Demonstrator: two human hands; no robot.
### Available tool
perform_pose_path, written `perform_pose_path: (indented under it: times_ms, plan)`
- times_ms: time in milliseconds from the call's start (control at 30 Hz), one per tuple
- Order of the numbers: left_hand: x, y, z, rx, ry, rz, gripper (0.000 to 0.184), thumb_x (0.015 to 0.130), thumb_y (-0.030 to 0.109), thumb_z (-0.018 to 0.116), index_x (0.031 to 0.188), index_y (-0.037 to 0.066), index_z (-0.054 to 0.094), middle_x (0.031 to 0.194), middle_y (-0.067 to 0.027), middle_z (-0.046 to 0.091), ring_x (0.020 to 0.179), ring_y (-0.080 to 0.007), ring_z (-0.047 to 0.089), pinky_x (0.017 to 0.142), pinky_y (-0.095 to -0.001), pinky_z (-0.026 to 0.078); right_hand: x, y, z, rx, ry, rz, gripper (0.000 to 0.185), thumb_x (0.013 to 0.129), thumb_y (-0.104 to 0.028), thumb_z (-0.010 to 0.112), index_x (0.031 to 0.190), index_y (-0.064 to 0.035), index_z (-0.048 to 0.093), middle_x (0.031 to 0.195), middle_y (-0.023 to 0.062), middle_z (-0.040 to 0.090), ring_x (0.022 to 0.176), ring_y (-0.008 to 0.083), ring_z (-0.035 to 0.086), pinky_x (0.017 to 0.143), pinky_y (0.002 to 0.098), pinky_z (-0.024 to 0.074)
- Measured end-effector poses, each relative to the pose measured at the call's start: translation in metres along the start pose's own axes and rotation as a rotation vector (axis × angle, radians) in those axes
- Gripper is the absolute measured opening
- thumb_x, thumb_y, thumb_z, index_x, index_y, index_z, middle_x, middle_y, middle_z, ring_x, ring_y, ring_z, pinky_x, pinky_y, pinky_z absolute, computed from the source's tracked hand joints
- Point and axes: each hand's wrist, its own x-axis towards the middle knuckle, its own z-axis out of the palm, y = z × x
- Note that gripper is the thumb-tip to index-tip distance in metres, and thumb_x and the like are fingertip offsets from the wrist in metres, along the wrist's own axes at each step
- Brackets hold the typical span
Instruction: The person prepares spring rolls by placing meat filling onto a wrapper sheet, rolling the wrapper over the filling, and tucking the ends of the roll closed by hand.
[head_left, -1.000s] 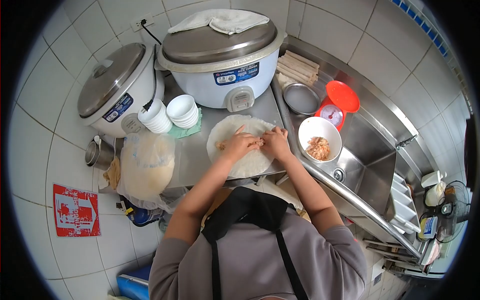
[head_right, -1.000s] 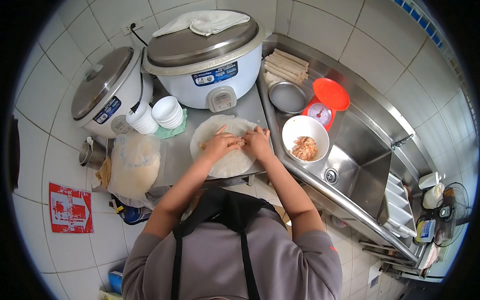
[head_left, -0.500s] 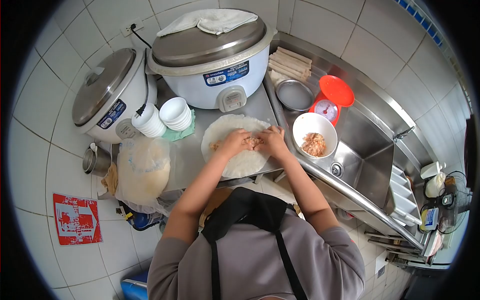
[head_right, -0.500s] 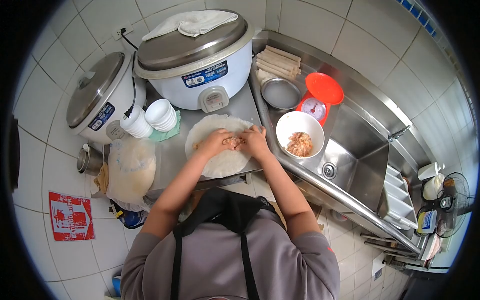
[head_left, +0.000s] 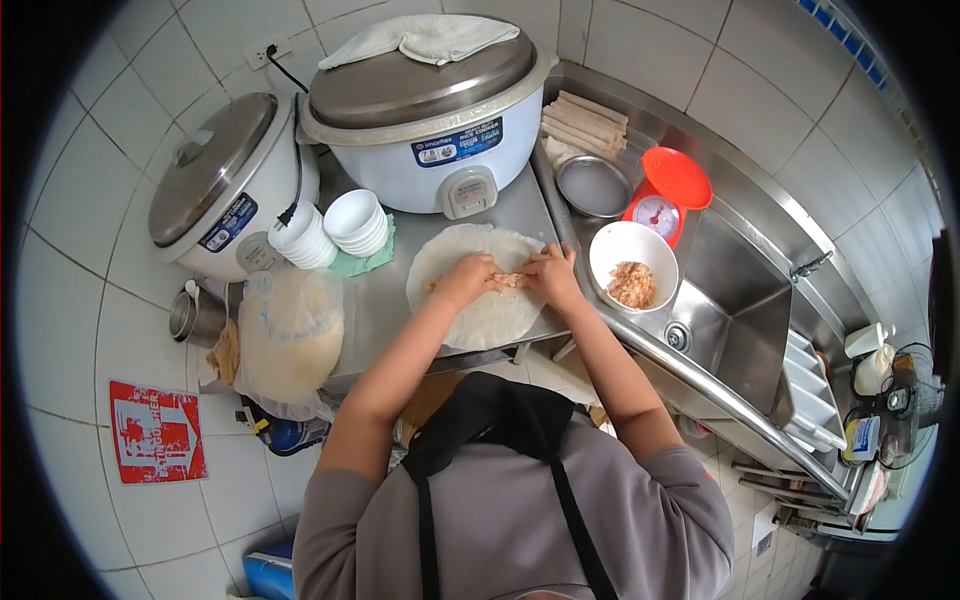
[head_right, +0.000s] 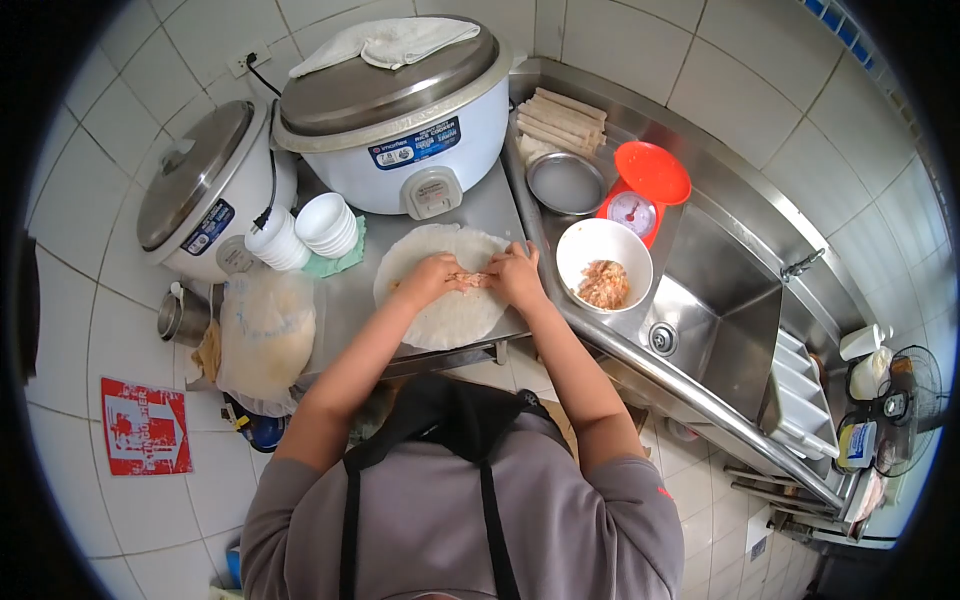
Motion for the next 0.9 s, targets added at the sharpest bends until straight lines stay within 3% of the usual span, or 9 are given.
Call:
perform_pose_path:
  times_ms: [100,167,300,500,700,800,900]
  plan:
    - [-0.013,0.005,-0.008,0.000,0.222,0.032,0.039,0.059,0.022,0.079,0.094,0.009,0.069,0.087,-0.0083,0.060,0.086,-0.0276,0.058,0.075,-0.0381,0.046,0.004,-0.007,-0.010,0.017,-0.019,0.020,0.028,0.062,-0.036,0.074,0.086,-0.0206,0.073,0.087,-0.0055,0.064,0.100,0.0195,0.048,0.104,0.0552,0.0181]
    - [-0.021,-0.006,-0.018,-0.008,0.123,0.020,0.042,0.060,0.023,0.079,0.098,0.009,0.068,0.087,-0.0080,0.061,0.084,-0.0270,0.058,0.074,-0.0370,0.046,0.009,-0.024,-0.005,-0.008,0.042,-0.002,0.024,0.064,-0.037,0.073,0.082,-0.0214,0.073,0.087,-0.0058,0.064,0.100,0.0192,0.048,0.104,0.0552,0.0182]
    - [-0.025,-0.027,-0.020,0.009,-0.012,-0.020,0.045,0.060,0.023,0.080,0.100,0.008,0.066,0.089,-0.0076,0.061,0.083,-0.0266,0.058,0.075,-0.0373,0.046,0.024,-0.039,0.028,-0.068,-0.015,-0.070,0.028,0.065,-0.040,0.071,0.089,-0.0247,0.073,0.086,-0.0060,0.062,0.101,0.0194,0.047,0.104,0.0575,0.0164]
    - [-0.045,-0.027,-0.041,0.002,0.129,0.035,0.035,0.060,0.023,0.079,0.088,0.005,0.067,0.084,-0.0074,0.061,0.082,-0.0264,0.058,0.074,-0.0366,0.046,0.026,-0.054,0.021,-0.045,0.047,-0.039,0.022,0.067,-0.037,0.071,0.085,-0.0237,0.073,0.082,-0.0048,0.060,0.098,0.0192,0.046,0.104,0.0579,0.0163]
    - [-0.045,-0.039,-0.059,0.009,-0.095,-0.072,0.039,0.061,0.022,0.078,0.093,0.003,0.066,0.084,-0.0084,0.060,0.082,-0.0262,0.057,0.075,-0.0351,0.045,0.039,-0.069,0.041,-0.122,0.004,-0.078,0.024,0.065,-0.040,0.071,0.084,-0.0251,0.073,0.083,-0.0037,0.057,0.101,0.0202,0.045,0.105,0.0606,0.0140]
    - [-0.056,-0.037,-0.068,-0.003,0.037,0.040,0.033,0.062,0.021,0.078,0.088,0.004,0.068,0.082,-0.0082,0.060,0.082,-0.0254,0.057,0.074,-0.0345,0.046,0.044,-0.072,0.045,-0.111,0.052,-0.103,0.025,0.065,-0.041,0.070,0.085,-0.0257,0.072,0.085,-0.0036,0.057,0.102,0.0200,0.045,0.106,0.0607,0.0129]
    - [-0.057,-0.058,-0.065,-0.013,-0.063,-0.002,0.034,0.063,0.020,0.077,0.091,0.004,0.068,0.084,-0.0080,0.060,0.082,-0.0259,0.057,0.075,-0.0344,0.046,0.050,-0.090,0.046,-0.113,-0.046,-0.107,0.026,0.067,-0.040,0.069,0.087,-0.0243,0.073,0.091,-0.0023,0.059,0.108,0.0208,0.044,0.107,0.0601,0.0110]
